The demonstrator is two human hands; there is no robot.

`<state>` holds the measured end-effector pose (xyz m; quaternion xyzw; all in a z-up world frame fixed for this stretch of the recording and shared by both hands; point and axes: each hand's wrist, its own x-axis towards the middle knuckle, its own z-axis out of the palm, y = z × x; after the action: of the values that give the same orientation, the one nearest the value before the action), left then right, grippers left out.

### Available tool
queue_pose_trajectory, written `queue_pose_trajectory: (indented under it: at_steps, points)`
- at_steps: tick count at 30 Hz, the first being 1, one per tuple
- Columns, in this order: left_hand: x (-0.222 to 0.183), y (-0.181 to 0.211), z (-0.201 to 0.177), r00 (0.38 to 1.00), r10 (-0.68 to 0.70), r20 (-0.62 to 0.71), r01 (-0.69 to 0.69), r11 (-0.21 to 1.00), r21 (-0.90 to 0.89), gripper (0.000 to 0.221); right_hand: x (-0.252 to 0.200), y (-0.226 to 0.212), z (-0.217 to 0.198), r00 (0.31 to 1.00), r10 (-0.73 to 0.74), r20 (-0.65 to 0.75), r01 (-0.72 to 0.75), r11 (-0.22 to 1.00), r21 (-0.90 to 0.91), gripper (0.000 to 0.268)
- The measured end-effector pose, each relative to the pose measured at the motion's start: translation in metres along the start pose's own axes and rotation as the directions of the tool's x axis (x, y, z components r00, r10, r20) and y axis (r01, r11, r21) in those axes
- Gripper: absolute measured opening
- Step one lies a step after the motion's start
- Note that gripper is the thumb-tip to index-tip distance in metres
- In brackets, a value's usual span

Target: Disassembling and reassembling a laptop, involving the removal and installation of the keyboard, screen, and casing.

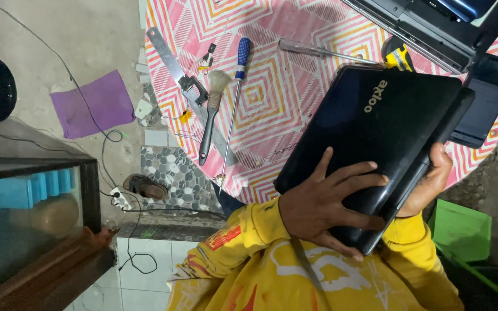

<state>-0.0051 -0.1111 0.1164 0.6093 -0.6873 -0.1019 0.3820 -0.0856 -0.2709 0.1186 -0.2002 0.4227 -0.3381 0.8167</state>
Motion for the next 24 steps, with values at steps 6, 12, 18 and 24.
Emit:
queue_pose_trajectory:
  at_steps: [6, 12, 18, 24]
  points:
    - [-0.029, -0.014, -0.015, 0.983, -0.038, -0.182, -0.011, 0.965, -0.262, 0.046, 0.013, 0.003, -0.023, 0.993, -0.119, -0.018, 0.12, 0.99, 0.077, 0.029]
    - [-0.056, -0.022, -0.033, 0.782, -0.336, -0.524, 0.094, 0.896, -0.435, 0.052, -0.01, 0.0, 0.012, 0.992, -0.077, 0.098, 0.07, 0.995, 0.071, 0.067]
    - [-0.071, -0.033, -0.031, 0.675, -0.367, -0.64, 0.22, 0.928, -0.3, 0.048, 0.068, -0.008, -0.112, 0.894, -0.347, 0.283, 0.447, 0.648, -0.616, 0.035]
    - [-0.072, -0.029, -0.038, 0.737, -0.346, -0.58, 0.288, 0.938, -0.194, 0.047, 0.077, 0.004, -0.126, 0.78, -0.471, 0.411, 0.584, 0.315, -0.748, 0.043]
